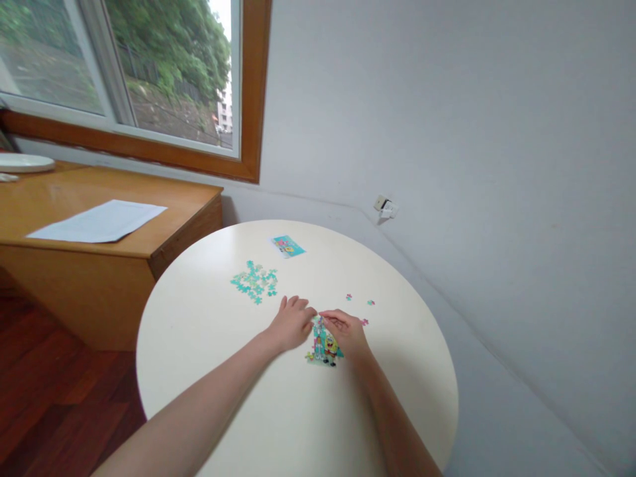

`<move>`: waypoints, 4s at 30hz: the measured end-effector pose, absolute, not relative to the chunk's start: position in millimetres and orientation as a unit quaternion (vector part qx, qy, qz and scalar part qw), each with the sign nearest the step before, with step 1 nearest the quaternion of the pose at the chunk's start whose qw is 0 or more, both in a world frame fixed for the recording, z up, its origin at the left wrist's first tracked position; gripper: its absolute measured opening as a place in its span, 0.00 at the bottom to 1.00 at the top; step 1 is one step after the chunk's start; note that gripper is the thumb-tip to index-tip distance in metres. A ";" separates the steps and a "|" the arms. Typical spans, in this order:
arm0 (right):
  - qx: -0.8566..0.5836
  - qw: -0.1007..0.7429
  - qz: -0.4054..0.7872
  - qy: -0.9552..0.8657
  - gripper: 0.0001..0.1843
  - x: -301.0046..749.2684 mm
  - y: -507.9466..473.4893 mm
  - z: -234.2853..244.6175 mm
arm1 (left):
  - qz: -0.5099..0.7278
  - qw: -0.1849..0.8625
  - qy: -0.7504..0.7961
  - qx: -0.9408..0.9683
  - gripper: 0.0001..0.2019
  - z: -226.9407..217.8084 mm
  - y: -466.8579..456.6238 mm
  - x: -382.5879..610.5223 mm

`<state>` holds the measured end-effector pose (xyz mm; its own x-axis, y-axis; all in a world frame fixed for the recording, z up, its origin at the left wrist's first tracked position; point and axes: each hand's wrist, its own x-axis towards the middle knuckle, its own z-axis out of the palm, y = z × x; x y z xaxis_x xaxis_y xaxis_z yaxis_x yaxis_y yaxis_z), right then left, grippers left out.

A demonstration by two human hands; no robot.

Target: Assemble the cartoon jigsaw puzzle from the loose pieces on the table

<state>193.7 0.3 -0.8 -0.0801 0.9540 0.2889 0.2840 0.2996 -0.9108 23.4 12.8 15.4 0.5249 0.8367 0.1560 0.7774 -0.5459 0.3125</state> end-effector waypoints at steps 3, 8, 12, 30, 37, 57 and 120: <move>-0.478 0.444 0.314 -0.689 0.10 191.3 -4.0 4.0 | 0.143 0.106 0.464 0.868 0.14 15.2 13.1 22.8; -0.474 0.386 0.345 -0.712 0.09 185.0 -9.6 8.8 | 0.141 0.112 0.459 0.870 0.14 14.8 14.4 21.8; -0.468 0.366 0.369 -0.715 0.07 182.6 -11.0 8.8 | 0.142 0.117 0.458 0.869 0.14 13.0 15.8 21.1; -0.431 0.288 0.376 -0.768 0.03 176.7 -18.4 10.3 | 0.150 0.103 0.449 0.875 0.14 9.7 18.1 19.1; -0.423 0.269 0.372 -0.782 0.03 178.0 -18.9 12.7 | 0.153 0.103 0.447 0.875 0.14 7.4 19.6 19.2; -0.419 0.276 0.337 -0.797 0.05 176.1 -18.6 13.8 | 0.151 0.112 0.451 0.872 0.15 9.8 18.0 19.4; -0.549 0.333 0.118 -0.758 0.03 190.4 -7.8 9.8 | 0.158 0.097 0.448 0.875 0.15 6.5 19.4 20.1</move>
